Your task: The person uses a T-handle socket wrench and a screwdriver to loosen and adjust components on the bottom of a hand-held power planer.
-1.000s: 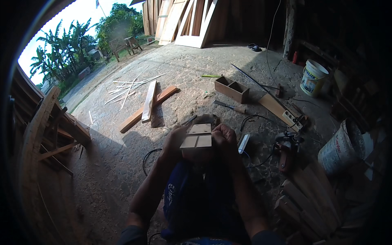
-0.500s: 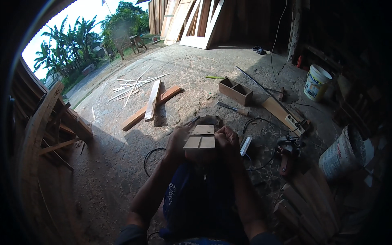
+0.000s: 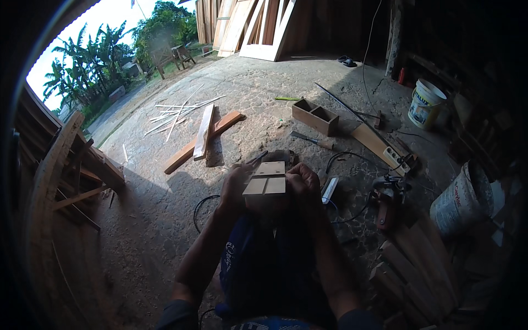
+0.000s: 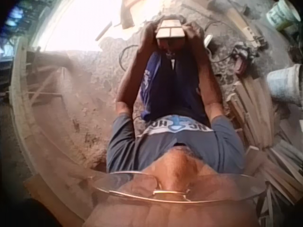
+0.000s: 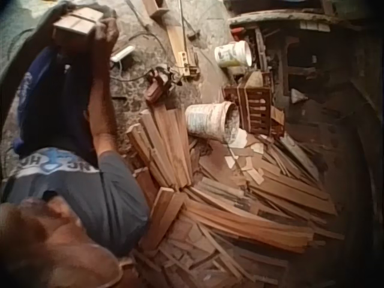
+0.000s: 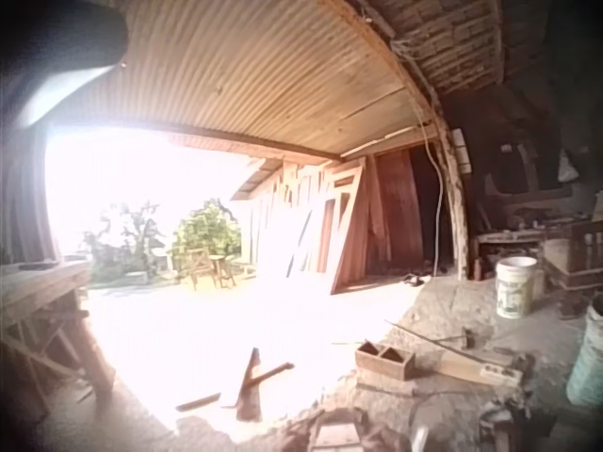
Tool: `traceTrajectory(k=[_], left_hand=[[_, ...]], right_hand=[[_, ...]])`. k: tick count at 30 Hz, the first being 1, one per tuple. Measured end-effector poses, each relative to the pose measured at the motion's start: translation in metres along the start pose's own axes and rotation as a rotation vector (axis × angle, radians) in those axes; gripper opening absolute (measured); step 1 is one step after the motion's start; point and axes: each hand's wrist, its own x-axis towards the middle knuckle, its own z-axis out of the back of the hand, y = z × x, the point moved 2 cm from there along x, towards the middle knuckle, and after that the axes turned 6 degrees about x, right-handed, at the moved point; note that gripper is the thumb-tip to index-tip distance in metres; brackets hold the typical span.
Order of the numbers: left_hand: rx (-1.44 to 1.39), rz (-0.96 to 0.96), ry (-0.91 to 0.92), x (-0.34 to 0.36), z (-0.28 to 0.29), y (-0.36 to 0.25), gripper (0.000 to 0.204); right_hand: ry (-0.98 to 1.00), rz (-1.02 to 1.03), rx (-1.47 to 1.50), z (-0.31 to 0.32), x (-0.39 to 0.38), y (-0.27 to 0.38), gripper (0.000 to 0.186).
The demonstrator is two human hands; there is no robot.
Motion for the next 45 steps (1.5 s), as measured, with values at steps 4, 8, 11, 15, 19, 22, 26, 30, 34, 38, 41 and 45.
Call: traceTrajectory(k=[4,8,11,15,19,22,26,30,34,38,41,45], left_hand=[[-0.135,0.115,0.028,0.005,0.007,0.0,0.03],[-0.204,0.192,0.017,0.0,0.001,-0.01,0.028],[-0.24,0.194,0.009,0.003,0.002,-0.005,0.028],[-0.013,0.064,-0.014,0.015,0.014,0.013,0.021],[0.174,-0.162,-0.071,0.001,0.004,0.002,0.018],[0.09,-0.381,-0.1,-0.025,0.006,-0.009,0.014],[-0.042,-0.324,0.039,-0.081,-0.002,-0.034,0.039],[-0.266,-0.328,-0.073,-0.107,-0.007,-0.035,0.047],[-0.308,-0.364,-0.092,-0.107,-0.006,-0.031,0.052],[-0.311,-0.336,-0.137,-0.106,-0.008,-0.039,0.051],[-0.271,-0.39,-0.094,-0.104,-0.007,-0.036,0.053],[-0.274,-0.405,-0.089,-0.103,-0.011,-0.035,0.052]], right_hand=[[-0.009,-0.008,-0.041,0.003,0.001,-0.006,0.009],[-0.018,0.013,-0.083,0.001,-0.001,0.0,0.009],[-0.02,0.023,-0.114,0.001,0.0,0.001,0.009],[-0.016,0.007,-0.053,0.001,0.003,-0.006,0.011],[-0.021,0.026,-0.055,0.003,0.001,-0.005,0.011],[0.045,0.057,-0.022,-0.004,-0.019,0.012,0.011],[0.217,0.078,-0.222,0.0,-0.052,0.058,0.01],[0.445,0.276,-0.681,-0.008,-0.05,0.092,0.009],[0.604,0.275,-0.858,-0.021,-0.04,0.11,0.012],[0.428,0.221,-0.708,-0.013,-0.03,0.112,0.015],[0.03,0.065,-0.607,0.063,-0.025,0.054,0.013],[-0.023,-0.316,-1.236,0.18,-0.106,-0.074,0.03]])
